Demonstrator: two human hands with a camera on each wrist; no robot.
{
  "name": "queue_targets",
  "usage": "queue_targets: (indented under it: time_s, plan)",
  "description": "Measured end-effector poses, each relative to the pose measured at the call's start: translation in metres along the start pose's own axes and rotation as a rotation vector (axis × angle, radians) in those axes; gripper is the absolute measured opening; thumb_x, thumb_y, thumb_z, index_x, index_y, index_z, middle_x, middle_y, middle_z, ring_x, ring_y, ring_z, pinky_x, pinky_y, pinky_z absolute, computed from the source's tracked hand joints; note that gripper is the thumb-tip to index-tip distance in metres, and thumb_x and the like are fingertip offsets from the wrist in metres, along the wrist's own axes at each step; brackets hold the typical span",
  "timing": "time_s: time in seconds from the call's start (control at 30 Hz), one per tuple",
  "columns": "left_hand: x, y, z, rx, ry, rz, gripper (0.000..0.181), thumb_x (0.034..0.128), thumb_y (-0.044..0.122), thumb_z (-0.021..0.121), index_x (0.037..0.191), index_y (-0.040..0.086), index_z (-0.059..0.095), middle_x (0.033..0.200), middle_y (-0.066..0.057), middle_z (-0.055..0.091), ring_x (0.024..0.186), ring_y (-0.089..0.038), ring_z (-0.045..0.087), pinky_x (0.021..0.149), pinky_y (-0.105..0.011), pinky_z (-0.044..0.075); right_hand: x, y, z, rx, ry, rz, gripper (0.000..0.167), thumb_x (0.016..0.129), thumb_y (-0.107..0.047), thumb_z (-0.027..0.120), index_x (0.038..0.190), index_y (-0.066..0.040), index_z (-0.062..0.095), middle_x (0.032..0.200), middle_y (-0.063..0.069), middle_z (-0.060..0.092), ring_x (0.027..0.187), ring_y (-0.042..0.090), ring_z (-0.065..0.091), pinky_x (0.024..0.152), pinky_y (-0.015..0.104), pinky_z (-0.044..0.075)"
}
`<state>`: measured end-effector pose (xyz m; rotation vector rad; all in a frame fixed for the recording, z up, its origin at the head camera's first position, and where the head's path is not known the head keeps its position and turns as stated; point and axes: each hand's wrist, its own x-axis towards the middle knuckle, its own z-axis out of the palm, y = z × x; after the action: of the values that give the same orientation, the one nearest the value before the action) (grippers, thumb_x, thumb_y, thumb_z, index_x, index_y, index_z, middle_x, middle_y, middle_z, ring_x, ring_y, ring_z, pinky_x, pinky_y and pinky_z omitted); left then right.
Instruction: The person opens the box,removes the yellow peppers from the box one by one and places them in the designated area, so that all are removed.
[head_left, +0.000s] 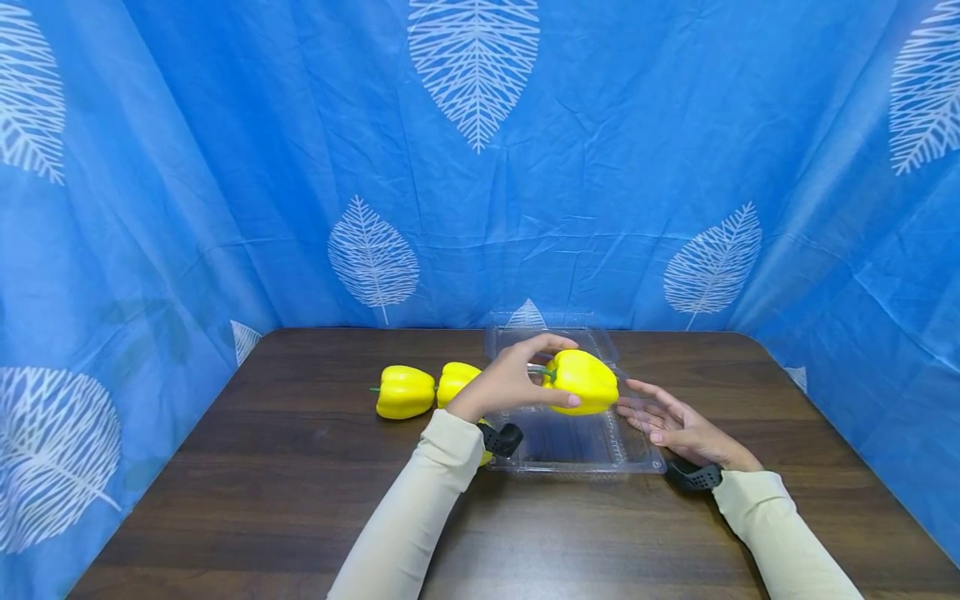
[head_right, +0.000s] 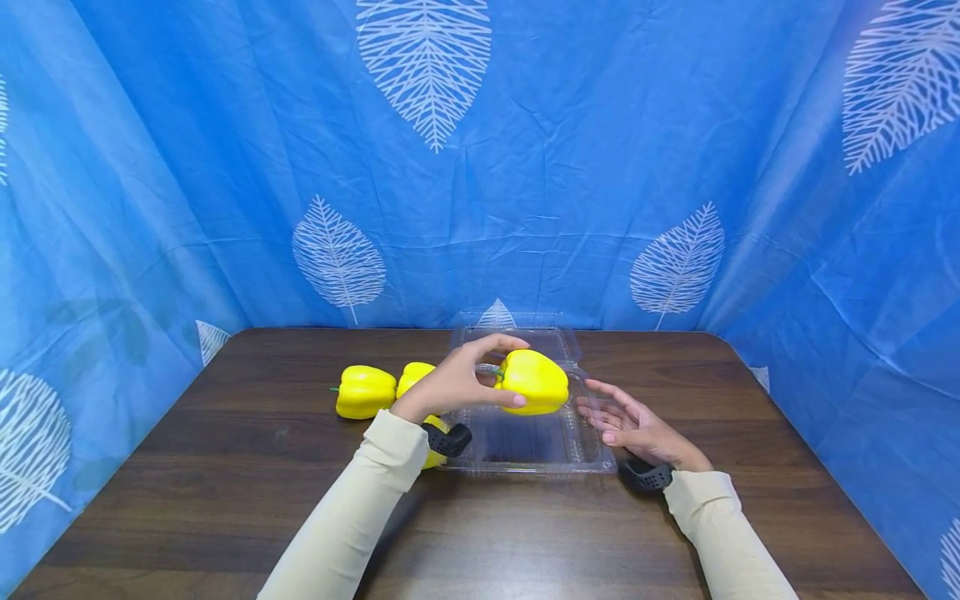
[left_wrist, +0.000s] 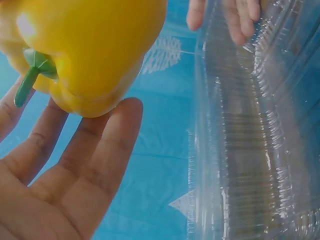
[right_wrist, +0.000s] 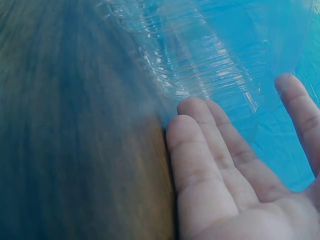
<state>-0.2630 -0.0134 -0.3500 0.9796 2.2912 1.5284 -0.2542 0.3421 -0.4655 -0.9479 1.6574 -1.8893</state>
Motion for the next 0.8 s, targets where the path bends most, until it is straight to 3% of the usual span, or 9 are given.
queue_targets:
  time_s: [0.37, 0.8]
  plan:
    - [-0.02, 0.002, -0.008, -0.099, 0.038, 0.016, 0.07, 0.0899, 0.013, 0.086, 0.154, 0.007, 0.056, 0.154, -0.009, 0.057, 0.136, -0.031, 0.057, 0.101, -0.031, 0.06, 0.0, 0.002, 0.0, -0.027, -0.005, -0.035, 0.07, 0.107, 0.005, 0.055, 0.167, -0.028, 0.037, 0.162, -0.006, 0.052, 0.147, 0.008, 0.052, 0.116, 0.025, 0.044]
    - [-0.044, 0.001, -0.023, -0.142, 0.065, 0.063, 0.071, 0.09, 0.009, 0.084, 0.154, 0.005, 0.055, 0.153, -0.01, 0.057, 0.133, -0.031, 0.059, 0.101, -0.039, 0.061, 0.003, 0.002, 0.0, -0.005, -0.042, -0.079, 0.07, 0.108, 0.007, 0.052, 0.169, -0.023, 0.033, 0.165, -0.004, 0.049, 0.149, 0.009, 0.049, 0.119, 0.025, 0.042]
